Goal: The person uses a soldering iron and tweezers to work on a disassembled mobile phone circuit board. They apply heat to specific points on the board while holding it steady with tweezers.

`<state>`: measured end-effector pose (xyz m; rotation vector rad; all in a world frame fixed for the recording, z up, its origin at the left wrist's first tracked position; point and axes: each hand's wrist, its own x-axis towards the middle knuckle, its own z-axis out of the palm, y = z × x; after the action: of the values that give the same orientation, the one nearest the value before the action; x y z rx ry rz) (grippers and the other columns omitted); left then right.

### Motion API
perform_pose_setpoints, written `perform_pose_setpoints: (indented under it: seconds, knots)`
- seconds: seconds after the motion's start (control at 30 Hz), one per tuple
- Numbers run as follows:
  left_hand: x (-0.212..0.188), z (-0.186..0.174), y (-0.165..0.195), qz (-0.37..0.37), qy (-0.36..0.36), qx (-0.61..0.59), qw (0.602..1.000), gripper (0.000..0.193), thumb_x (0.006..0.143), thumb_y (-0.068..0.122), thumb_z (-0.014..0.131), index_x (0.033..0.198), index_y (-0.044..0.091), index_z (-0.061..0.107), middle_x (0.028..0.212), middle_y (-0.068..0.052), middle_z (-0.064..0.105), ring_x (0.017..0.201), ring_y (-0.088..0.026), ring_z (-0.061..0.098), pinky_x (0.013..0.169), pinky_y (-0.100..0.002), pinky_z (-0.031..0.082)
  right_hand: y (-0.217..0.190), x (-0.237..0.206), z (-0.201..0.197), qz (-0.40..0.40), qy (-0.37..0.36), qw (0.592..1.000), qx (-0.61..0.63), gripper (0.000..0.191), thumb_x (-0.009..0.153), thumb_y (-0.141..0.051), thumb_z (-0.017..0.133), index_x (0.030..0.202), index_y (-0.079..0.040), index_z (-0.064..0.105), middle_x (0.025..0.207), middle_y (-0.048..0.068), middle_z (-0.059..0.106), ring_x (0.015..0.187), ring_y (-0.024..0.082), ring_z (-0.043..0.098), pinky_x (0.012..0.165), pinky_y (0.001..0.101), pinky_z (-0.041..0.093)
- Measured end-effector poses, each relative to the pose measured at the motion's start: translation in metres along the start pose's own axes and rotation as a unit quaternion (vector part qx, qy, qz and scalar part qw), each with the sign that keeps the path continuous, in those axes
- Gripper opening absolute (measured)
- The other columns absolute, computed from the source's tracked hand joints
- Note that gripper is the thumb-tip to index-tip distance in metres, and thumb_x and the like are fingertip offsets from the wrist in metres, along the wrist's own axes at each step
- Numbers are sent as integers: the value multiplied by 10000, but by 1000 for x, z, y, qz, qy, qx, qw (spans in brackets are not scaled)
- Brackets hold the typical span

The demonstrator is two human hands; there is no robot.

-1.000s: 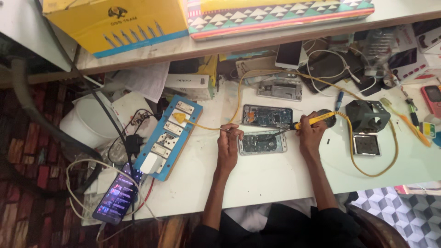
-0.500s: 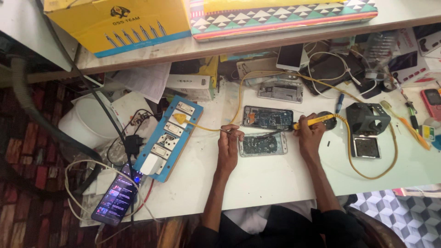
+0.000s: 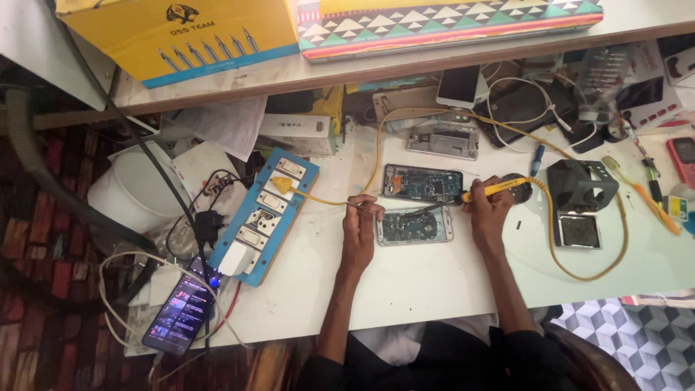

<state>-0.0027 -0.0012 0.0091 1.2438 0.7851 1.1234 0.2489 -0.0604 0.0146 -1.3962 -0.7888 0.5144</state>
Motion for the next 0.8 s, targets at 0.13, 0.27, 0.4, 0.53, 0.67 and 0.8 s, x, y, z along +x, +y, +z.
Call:
perform_pose_setpoints:
  seconds: [0.13,0.27,0.4,0.53,0.67,0.8]
  knots:
    - [2,0,1,20,-9,-22,1000,217,1118,238,447,1164,28,485,831,-28,558,779,-88,484,741,-243,424,-1,1,2,1,1,1000,-8,271,1061,-133,599,807,-47,558,676,44,598,523,89,533,497,243,443]
    - [1,0,-2,34,-9,-27,999,206,1119,223,454,1163,25,487,835,-31,553,799,-96,501,774,-251,444,-2,0,3,14,47,999,-20,249,1046,-131,601,813,-53,563,694,38,612,533,88,555,509,244,456]
    - [2,1,-5,30,-7,-47,998,208,1114,215,470,1153,11,488,859,-50,579,829,-112,518,816,-265,454,-3,0,3,5,38,999,-4,236,1044,-130,608,826,-58,555,696,36,618,535,90,551,515,238,453]
    - [1,0,-5,32,-10,-38,999,228,1120,237,447,1161,15,487,841,-41,564,810,-107,504,800,-260,443,-2,1,3,20,36,999,-25,243,1031,-129,620,808,-51,564,686,30,602,522,91,546,494,243,446]
    - [1,0,-4,26,-7,-21,999,235,1119,245,435,1156,19,489,828,-34,562,797,-101,505,786,-256,443,-3,0,3,10,43,999,-23,255,1037,-135,625,805,-49,566,680,26,595,526,84,536,494,240,433]
    - [2,1,-3,36,-4,-22,999,231,1125,238,440,1151,15,495,827,-40,566,799,-102,503,793,-255,441,-4,1,3,7,22,999,-28,297,1049,-155,628,783,-43,559,669,29,583,517,85,513,475,246,415]
